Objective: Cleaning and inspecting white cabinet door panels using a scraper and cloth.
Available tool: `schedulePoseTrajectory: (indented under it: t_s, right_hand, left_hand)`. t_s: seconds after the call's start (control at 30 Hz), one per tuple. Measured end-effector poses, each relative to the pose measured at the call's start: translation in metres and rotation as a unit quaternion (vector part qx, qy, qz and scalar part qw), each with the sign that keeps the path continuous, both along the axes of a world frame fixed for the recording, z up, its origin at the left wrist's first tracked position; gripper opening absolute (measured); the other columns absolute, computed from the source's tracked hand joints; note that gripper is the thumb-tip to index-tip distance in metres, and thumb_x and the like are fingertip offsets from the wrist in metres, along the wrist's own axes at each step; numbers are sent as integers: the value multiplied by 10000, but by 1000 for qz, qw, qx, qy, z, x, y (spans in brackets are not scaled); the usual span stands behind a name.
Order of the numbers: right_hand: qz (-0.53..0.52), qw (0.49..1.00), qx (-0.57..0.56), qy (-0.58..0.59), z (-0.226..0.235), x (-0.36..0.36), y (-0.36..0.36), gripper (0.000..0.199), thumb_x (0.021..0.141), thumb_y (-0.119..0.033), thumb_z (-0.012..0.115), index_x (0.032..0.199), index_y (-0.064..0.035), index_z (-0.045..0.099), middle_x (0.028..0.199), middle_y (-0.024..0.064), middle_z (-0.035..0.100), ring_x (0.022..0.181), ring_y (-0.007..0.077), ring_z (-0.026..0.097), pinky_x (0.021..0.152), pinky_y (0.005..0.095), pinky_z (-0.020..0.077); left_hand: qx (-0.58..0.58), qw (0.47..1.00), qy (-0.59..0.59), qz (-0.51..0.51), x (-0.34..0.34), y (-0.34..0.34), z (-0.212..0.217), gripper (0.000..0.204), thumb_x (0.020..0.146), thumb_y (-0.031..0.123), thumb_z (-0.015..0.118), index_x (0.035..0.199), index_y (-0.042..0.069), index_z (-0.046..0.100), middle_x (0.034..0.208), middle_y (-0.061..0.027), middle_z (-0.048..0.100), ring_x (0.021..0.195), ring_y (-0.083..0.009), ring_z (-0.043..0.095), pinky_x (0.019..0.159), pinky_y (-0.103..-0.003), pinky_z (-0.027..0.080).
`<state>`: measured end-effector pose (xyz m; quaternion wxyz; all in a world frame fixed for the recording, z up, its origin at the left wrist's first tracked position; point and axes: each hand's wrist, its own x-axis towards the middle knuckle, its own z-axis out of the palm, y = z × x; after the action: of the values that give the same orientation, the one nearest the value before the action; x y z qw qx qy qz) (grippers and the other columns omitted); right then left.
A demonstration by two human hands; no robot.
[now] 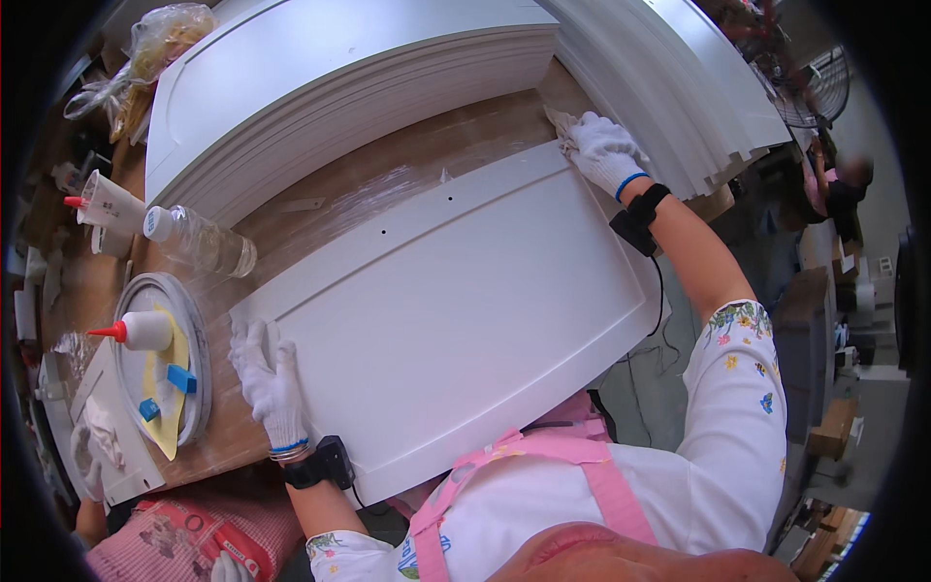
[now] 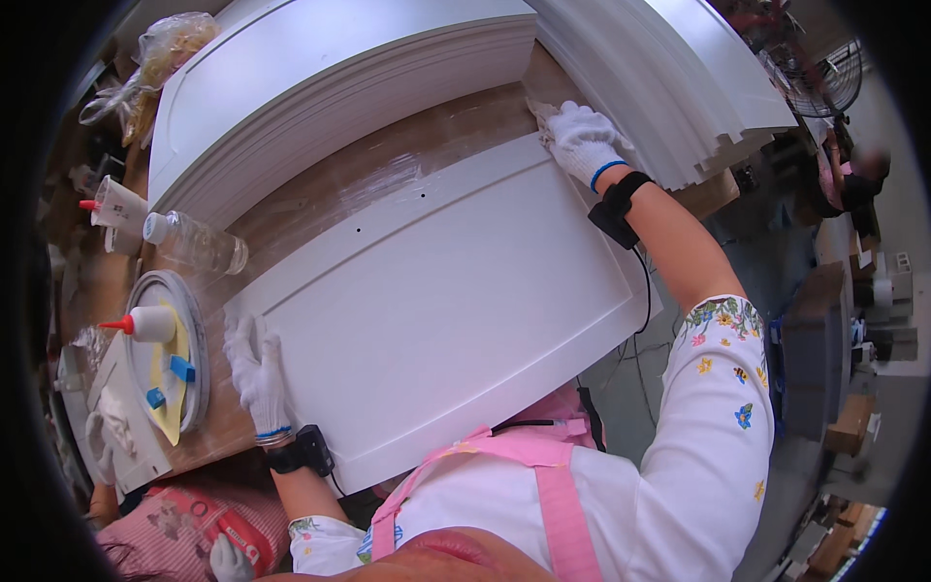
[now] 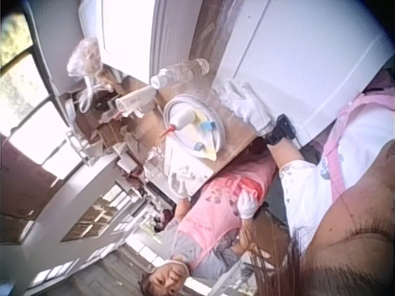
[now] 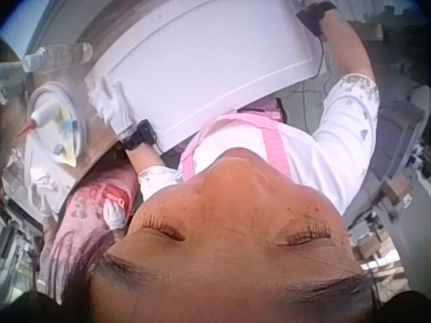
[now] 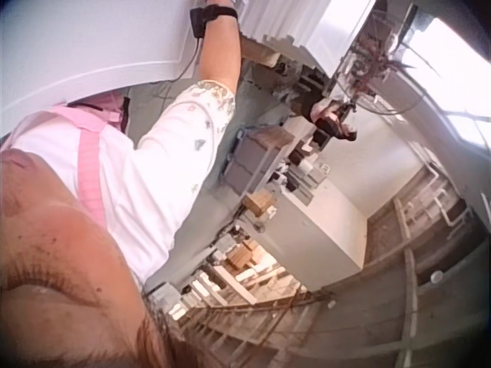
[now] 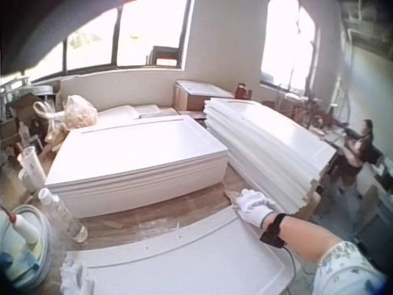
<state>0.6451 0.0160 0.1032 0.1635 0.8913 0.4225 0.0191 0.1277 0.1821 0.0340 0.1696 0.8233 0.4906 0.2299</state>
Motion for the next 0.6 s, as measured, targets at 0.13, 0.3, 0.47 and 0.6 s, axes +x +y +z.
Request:
schedulePoseTrajectory:
  t_s: [0.13,0.3,0.47,0.6]
  right_hand:
    - [-15,1000,-19,-11,-8,-21,10,325,924,-291,605,1184,-106,663,1240,165,570,1176,361,569,878,515,547]
    - [-30,977,96,190,7,-15,-9,392,919,-335,583,1216,-83,626,1291,172,527,1149,396,561,993,431,459]
    - [47,972,89,212,6,-105,27,375,934,-350,581,1173,-67,635,1285,157,530,1149,374,563,990,422,464]
    - [182,937,90,285,3,-189,73,288,914,-280,639,1118,-77,648,1242,149,554,1151,335,554,964,393,477]
  left_hand:
    - [-7,1000,-14,5,-2,4,-7,453,873,154,665,1303,36,583,1489,-197,438,1391,-357,373,1162,-435,273]
    - [-1,1000,-31,4,-2,1,-2,478,840,204,702,1280,42,606,1456,-218,474,1394,-370,377,1194,-464,213]
    - [21,1000,-13,-1,-1,2,-4,468,847,206,697,1280,54,608,1445,-222,482,1388,-373,382,1194,-463,215]
    - [-3,1000,-14,22,-3,0,-4,456,853,207,695,1278,65,611,1439,-225,486,1377,-378,393,1190,-465,225]
